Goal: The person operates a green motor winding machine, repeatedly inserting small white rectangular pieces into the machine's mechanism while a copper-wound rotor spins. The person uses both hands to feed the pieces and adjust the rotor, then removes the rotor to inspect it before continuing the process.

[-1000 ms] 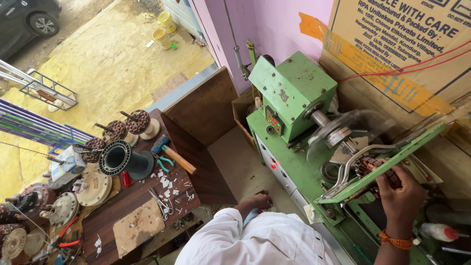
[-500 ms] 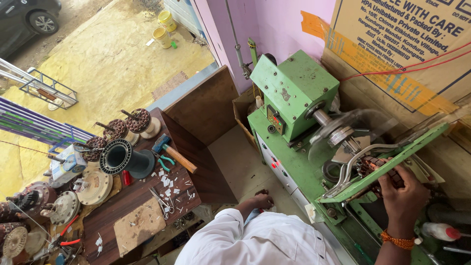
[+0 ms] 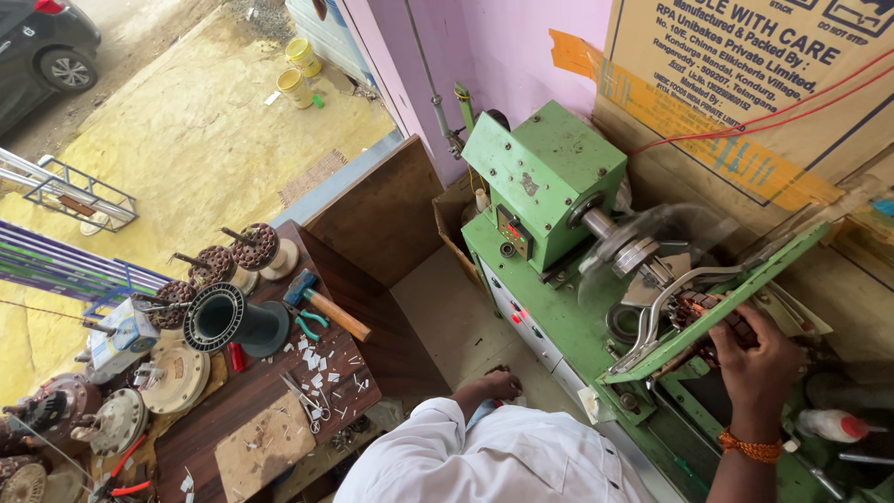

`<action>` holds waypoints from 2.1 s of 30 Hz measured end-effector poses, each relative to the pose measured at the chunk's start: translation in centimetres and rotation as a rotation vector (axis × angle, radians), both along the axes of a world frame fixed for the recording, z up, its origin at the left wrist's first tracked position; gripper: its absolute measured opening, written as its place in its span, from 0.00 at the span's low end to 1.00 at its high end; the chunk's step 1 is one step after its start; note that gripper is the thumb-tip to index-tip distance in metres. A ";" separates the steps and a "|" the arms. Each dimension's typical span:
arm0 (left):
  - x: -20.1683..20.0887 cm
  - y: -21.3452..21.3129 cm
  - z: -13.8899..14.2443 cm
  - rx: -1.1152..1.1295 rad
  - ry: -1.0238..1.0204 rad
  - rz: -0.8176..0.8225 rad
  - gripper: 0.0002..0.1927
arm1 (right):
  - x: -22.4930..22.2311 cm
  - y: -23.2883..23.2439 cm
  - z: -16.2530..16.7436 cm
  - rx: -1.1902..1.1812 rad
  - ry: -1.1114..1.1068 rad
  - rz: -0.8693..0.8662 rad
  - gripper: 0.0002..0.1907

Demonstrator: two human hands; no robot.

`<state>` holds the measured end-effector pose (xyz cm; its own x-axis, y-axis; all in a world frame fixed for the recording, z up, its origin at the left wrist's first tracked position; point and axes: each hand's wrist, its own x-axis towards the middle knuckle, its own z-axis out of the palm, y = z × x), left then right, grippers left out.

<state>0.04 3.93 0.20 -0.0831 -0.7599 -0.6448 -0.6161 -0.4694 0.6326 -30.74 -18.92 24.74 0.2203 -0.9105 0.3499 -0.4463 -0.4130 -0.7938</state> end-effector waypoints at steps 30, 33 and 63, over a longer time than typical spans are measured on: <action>0.0 0.1 3.3 0.035 -0.022 -0.019 0.17 | -0.2 0.2 -0.5 0.015 -0.036 0.000 0.20; 0.0 -0.2 3.6 0.022 -0.011 -0.018 0.17 | -0.1 0.2 -0.1 -0.019 -0.034 0.010 0.19; -0.8 -3.6 1.2 -0.050 -0.123 -0.125 0.18 | 0.0 -0.6 0.9 0.028 -0.119 0.040 0.27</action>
